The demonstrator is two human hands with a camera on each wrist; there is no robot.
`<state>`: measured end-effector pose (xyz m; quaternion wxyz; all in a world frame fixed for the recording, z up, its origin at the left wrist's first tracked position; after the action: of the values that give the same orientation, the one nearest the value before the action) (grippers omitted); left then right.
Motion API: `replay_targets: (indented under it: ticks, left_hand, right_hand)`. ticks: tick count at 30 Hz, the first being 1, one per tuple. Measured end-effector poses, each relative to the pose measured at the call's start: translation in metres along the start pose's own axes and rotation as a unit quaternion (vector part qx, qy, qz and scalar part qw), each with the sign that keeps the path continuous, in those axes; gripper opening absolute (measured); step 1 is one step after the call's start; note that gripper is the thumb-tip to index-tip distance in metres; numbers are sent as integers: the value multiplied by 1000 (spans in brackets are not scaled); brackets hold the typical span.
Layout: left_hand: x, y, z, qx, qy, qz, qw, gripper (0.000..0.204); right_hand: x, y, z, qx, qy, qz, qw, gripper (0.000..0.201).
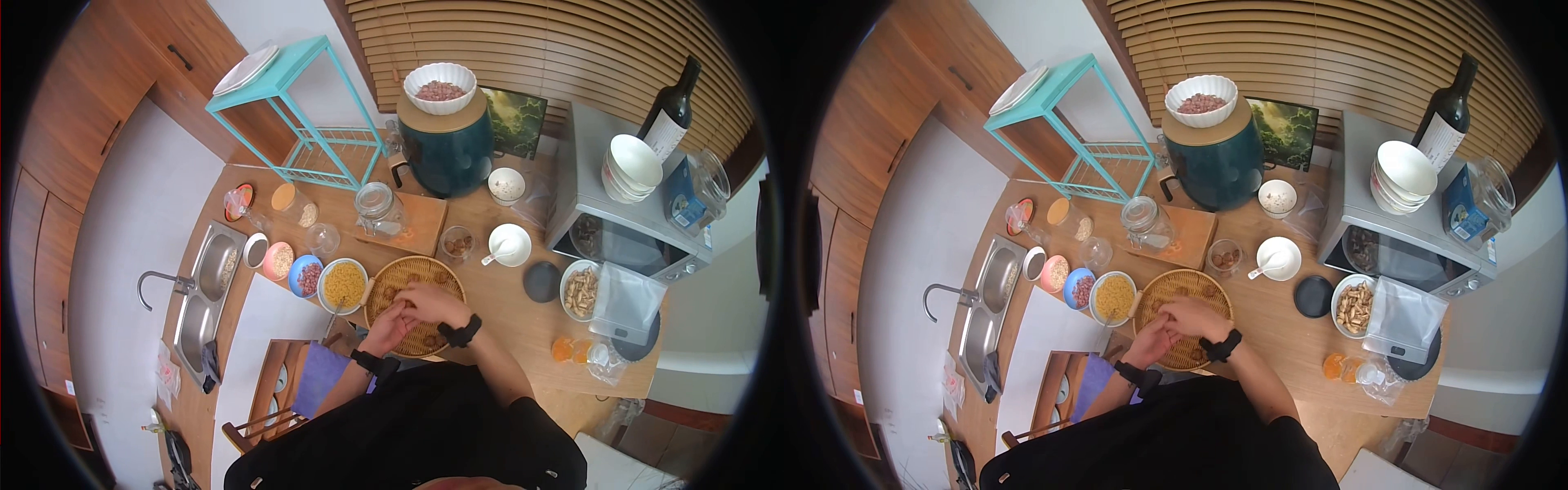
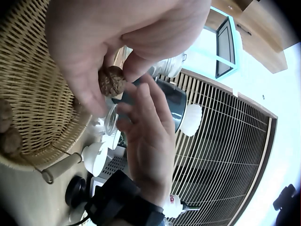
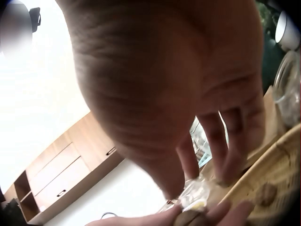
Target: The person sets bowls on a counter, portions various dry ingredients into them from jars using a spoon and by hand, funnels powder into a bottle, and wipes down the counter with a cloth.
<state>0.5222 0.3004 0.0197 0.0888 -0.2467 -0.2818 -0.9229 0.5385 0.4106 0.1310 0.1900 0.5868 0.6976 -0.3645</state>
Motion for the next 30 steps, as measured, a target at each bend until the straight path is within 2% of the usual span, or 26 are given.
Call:
replay_targets:
  ticks: [1, 2, 5, 7, 8, 9, 10, 11, 13, 14, 15, 16, 17, 18, 19, 21, 24, 25, 26, 27, 28, 29, 30]
  left_hand:
    - [1, -1, 6, -31, -26, -6, 999, 35]
    - [2, -1, 7, -30, -28, -8, 999, 35]
    - [-2, 1, 13, 6, -34, -41, 999, 34]
    - [20, 10, 3, 155, -212, 72, 962, 36]
    - [20, 13, 0, 156, -212, 73, 962, 36]
    - [42, 23, 3, 225, -483, 157, 831, 41]
    - [55, 31, 18, 273, -705, 226, 615, 47]
    - [54, 31, 15, 273, -704, 229, 614, 47]
    - [53, 40, 30, 269, -773, 329, 471, 56]
    - [48, 39, 22, 268, -773, 331, 470, 56]
    - [41, 32, 10, 268, -794, 296, 458, 61]
    - [36, 26, 2, 268, -814, 259, 445, 66]
    - [37, 24, 4, 267, -814, 260, 445, 66]
    - [35, 21, -1, 274, -800, 229, 483, 69]
    - [31, 19, -7, 279, -783, 196, 520, 72]
    - [30, 17, -6, 274, -793, 186, 511, 74]
    - [30, 14, -5, 271, -807, 183, 492, 73]
    - [31, 14, -7, 272, -810, 186, 485, 71]
    - [32, 11, -15, 274, -811, 183, 483, 71]
    - [36, 11, -20, 271, -805, 213, 483, 67]
    - [35, 15, -25, 268, -798, 238, 484, 63]
    - [35, 19, -26, 269, -799, 227, 487, 63]
    - [38, 21, -24, 261, -780, 241, 514, 63]
  right_hand:
    - [1, 0, 15, -20, 10, 16, 1000, 20]
    - [5, 1, 26, -41, 19, 32, 998, 20]
    - [24, 1, 20, -22, 37, 68, 997, 18]
    - [47, 1, -17, 93, 176, 127, 972, 17]
    - [59, 2, -37, 138, 210, 159, 955, 17]
    - [69, 5, -57, 183, 245, 189, 933, 18]
    - [77, 5, -65, 185, 246, 186, 933, 18]
    - [85, 8, -78, 215, 258, 201, 920, 20]
    - [91, 12, -85, 247, 269, 216, 905, 22]
    - [97, 14, -80, 225, 273, 239, 904, 23]
    - [102, 17, -76, 203, 277, 261, 902, 25]
    - [97, 16, -75, 206, 278, 260, 902, 25]
    - [87, 11, -66, 190, 246, 235, 921, 25]
    - [76, 9, -53, 171, 213, 212, 938, 26]
    - [71, 11, -43, 170, 212, 215, 938, 26]
    - [48, 4, 1, 74, 164, 90, 979, 34]
    - [58, 6, 49, 33, 234, 138, 962, 38]
    - [58, 3, 55, 34, 232, 138, 962, 38]
    - [58, 0, 67, 1, 215, 139, 967, 35]
    - [58, -1, 82, -34, 195, 140, 970, 33]
    - [57, -1, 90, -40, 187, 142, 971, 33]
    - [57, -3, 94, -47, 174, 139, 974, 29]
    - [57, -3, 98, -54, 163, 137, 976, 26]
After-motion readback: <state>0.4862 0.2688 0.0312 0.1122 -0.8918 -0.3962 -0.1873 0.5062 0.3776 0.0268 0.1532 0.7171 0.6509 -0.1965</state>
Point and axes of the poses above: each hand's wrist, its own y-axis away from the middle knuckle, its own z-axis out of the palm, x = y × z, the point moved 9 cm from there along -y, towards the middle knuckle, and after that the axes turned 4 degrees about -z, right-handed, at the moved point
